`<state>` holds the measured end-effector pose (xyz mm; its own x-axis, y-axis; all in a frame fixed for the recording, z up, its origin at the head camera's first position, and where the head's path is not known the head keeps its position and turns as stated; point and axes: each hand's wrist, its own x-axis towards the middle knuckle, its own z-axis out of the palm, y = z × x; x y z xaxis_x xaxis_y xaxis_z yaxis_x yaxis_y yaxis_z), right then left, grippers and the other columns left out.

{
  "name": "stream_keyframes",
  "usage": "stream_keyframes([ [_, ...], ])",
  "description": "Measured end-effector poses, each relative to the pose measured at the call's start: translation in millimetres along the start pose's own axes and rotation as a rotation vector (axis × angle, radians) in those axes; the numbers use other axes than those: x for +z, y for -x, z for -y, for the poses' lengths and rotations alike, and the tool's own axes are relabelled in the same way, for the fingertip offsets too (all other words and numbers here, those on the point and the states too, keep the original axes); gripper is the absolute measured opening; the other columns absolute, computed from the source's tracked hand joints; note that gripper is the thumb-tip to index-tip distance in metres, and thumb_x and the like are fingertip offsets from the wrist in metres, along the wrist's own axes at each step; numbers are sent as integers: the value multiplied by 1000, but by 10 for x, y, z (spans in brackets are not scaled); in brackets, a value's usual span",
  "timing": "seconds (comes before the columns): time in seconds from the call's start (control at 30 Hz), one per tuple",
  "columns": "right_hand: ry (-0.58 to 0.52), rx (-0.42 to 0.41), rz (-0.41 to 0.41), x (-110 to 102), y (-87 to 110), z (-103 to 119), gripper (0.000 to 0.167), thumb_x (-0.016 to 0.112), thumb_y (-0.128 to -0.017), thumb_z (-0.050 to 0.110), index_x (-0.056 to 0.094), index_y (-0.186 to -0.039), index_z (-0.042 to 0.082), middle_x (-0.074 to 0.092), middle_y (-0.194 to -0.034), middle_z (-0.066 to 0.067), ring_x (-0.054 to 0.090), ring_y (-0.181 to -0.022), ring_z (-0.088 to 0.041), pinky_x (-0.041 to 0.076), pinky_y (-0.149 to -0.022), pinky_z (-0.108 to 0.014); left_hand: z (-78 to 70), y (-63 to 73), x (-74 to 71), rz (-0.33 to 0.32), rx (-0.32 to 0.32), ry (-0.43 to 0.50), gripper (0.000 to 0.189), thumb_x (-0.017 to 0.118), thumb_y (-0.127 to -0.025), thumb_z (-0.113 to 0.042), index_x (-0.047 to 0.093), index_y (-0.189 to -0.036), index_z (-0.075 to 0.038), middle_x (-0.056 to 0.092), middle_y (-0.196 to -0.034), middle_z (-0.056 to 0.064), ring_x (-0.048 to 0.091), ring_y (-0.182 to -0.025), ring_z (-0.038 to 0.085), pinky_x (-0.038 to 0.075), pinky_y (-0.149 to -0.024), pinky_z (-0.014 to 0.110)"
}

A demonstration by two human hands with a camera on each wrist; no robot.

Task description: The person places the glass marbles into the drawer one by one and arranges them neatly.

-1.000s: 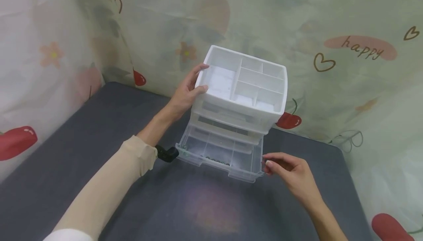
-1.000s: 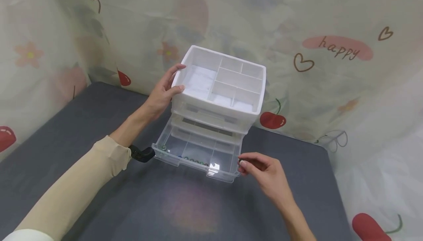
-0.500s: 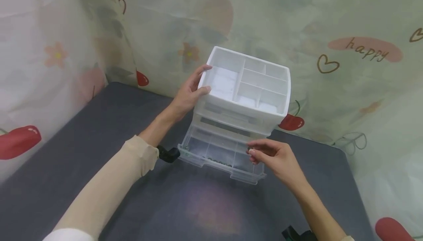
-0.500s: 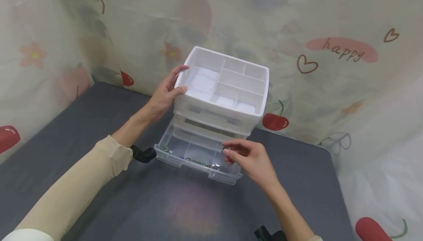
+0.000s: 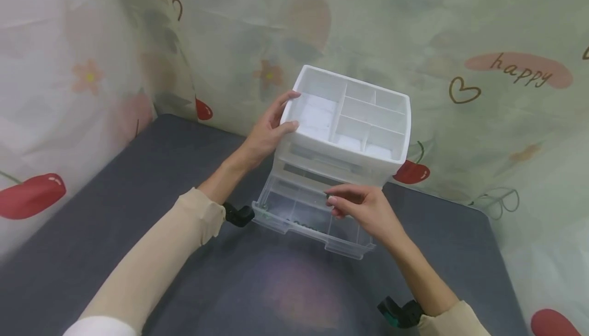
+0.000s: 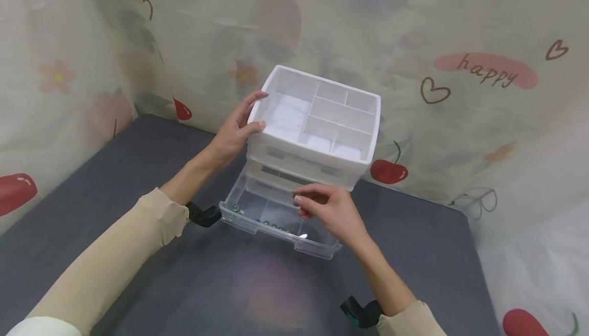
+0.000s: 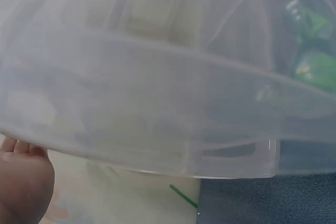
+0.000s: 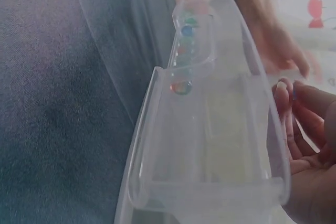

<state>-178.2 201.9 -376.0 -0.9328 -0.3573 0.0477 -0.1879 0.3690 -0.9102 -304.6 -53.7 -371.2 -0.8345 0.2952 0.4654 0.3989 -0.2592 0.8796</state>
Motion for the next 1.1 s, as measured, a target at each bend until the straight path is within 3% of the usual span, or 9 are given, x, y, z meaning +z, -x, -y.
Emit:
stream_keyframes([
  [0.17,-2,47,25,55,-112,-40,25,75,-91,22,74,-111,8,73,-89,-10,69,-83,-37,56,-76,-44,-13,11,-15,-2,-9,-1,56,54,-98,1,36,-149,-10,33,-155,18,44,-127,27,39,-94,32],
  [0.33,12,95,49,97,-206,-66,32,75,-90,26,73,-114,4,73,-91,-15,69,-80,-27,54,-80,-51,-17,18,-41,1,-14,-4,56,54,-98,0,36,-150,-11,36,-152,19,46,-123,25,41,-92,33],
  [0.6,-43,159,114,215,-360,-108,32,72,-92,12,69,-118,-6,71,-97,-25,69,-85,-41,57,-76,-45,11,22,-26,14,-2,-8,55,54,-98,1,36,-149,-8,31,-156,18,39,-135,28,39,-97,34],
  [0.87,-24,258,144,255,-439,-123,28,72,-91,10,71,-116,-3,75,-89,-14,73,-75,-24,58,-68,-35,1,4,-21,27,-6,5,55,54,-99,-1,35,-150,-11,33,-154,19,43,-130,27,40,-95,35],
  [1.1,-18,252,218,273,-438,-131,26,72,-91,7,72,-116,-1,75,-91,-16,73,-71,-21,58,-67,-37,-10,15,-23,25,-16,12,55,54,-98,-1,36,-149,-12,35,-152,19,46,-127,26,42,-92,35],
])
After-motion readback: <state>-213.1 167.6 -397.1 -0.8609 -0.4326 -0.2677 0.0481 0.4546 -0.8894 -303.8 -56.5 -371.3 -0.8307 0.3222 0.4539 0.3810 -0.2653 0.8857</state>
